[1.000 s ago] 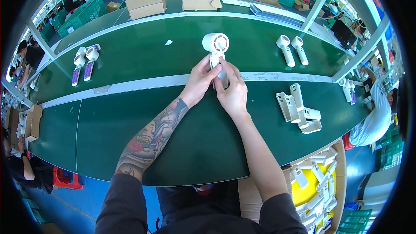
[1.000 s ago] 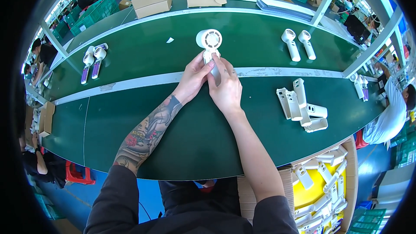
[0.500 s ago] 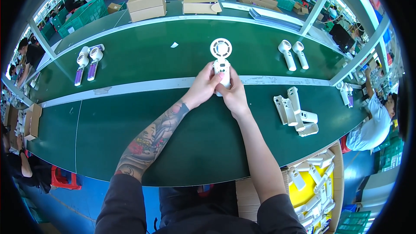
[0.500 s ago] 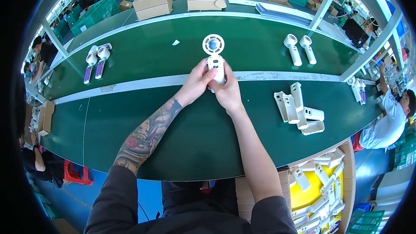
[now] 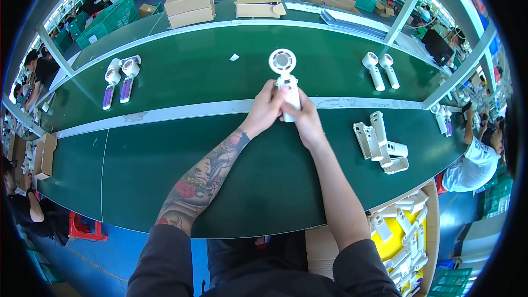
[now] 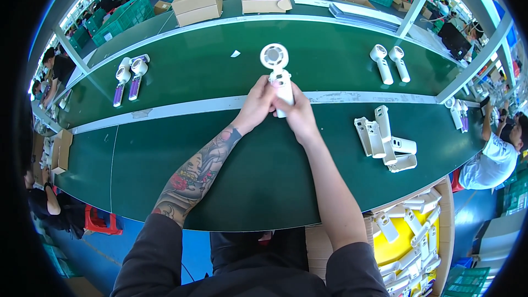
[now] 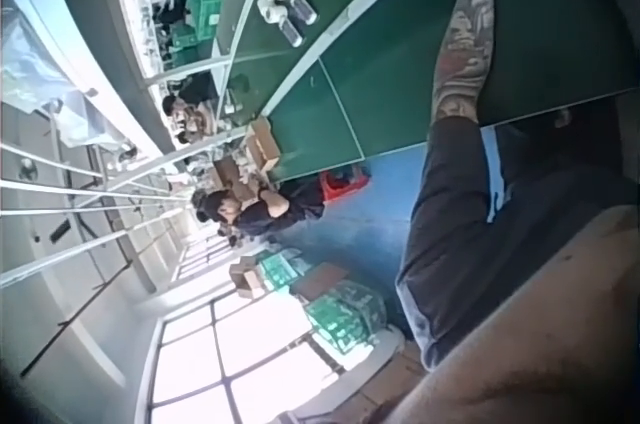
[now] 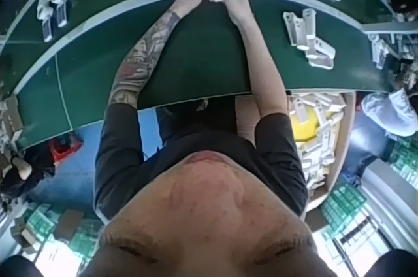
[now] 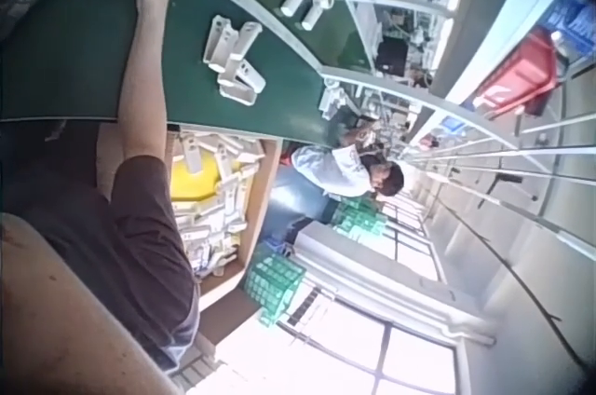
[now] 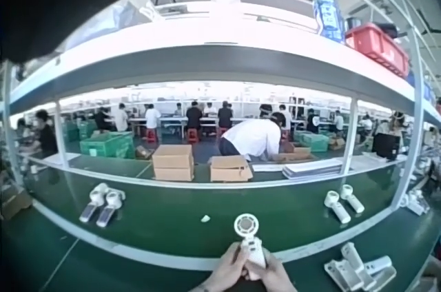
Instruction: Assemble small white and purple electronic components on a production line and pack them into large cardboard boxes.
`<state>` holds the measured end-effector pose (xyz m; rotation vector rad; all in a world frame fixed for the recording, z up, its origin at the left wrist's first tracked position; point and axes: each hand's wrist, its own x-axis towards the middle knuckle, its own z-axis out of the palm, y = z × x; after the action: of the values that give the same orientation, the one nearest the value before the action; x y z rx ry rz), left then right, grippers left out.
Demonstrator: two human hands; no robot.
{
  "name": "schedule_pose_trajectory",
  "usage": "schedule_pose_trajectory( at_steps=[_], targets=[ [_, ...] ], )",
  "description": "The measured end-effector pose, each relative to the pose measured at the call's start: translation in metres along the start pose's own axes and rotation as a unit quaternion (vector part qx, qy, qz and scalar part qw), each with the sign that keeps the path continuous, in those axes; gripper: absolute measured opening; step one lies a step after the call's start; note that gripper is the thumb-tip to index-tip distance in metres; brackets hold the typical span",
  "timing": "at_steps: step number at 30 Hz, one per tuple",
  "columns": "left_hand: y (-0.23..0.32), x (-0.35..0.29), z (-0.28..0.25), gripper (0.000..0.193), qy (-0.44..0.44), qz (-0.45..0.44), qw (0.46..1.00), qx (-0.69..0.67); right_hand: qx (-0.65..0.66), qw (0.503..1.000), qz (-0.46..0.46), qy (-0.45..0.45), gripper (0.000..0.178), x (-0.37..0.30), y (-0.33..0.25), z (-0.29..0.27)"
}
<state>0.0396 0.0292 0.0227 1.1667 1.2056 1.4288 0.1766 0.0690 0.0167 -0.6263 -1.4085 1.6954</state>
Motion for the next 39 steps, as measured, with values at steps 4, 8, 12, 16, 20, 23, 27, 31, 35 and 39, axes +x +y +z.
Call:
schedule_pose_trajectory(
  at_steps=[4, 8, 12, 16, 20, 23, 27, 31, 35, 39],
  targets=[
    [-0.015, 0.004, -0.001, 0.026, 0.070, 0.071, 0.993, -0.061, 0.332, 0.925, 0.068, -0.172, 0.044, 0.001, -0.005, -0.035],
    [-0.022, 0.001, 0.000, 0.023, 0.102, 0.095, 0.989, -0.059, 0.339, 0.929, 0.111, -0.103, 0.042, -0.002, -0.012, -0.038],
    [-0.018, -0.011, 0.014, 0.021, 0.101, 0.091, 0.990, -0.027, 0.182, 0.976, 0.086, 0.078, 0.039, -0.003, -0.017, -0.041],
    [-0.015, -0.014, -0.002, 0.018, 0.071, 0.090, 0.993, 0.009, 0.010, 0.965, -0.078, 0.250, 0.033, 0.010, -0.001, -0.023],
    [-0.029, -0.010, -0.005, 0.015, 0.042, 0.069, 0.995, 0.062, -0.192, 0.947, -0.110, 0.233, 0.027, -0.005, -0.015, -0.031],
    [-0.029, -0.004, -0.015, 0.015, 0.047, 0.072, 0.994, 0.064, -0.374, 0.874, -0.121, 0.286, 0.026, -0.015, -0.052, -0.044],
    [-0.034, -0.003, -0.024, 0.014, 0.070, 0.089, 0.990, 0.087, -0.689, 0.604, -0.166, 0.365, 0.044, -0.019, -0.078, -0.121],
    [-0.045, 0.009, -0.026, 0.009, 0.115, 0.169, 0.971, 0.120, -0.720, 0.628, 0.162, 0.246, 0.054, -0.013, -0.091, -0.181],
    [-0.045, 0.015, -0.031, 0.017, 0.205, 0.218, 0.925, 0.233, -0.724, 0.620, 0.057, 0.299, 0.046, -0.023, -0.105, -0.151],
    [-0.049, 0.022, -0.099, 0.042, 0.376, 0.271, 0.756, 0.462, -0.586, 0.791, -0.042, 0.168, 0.034, -0.008, -0.087, -0.087]
  ],
)
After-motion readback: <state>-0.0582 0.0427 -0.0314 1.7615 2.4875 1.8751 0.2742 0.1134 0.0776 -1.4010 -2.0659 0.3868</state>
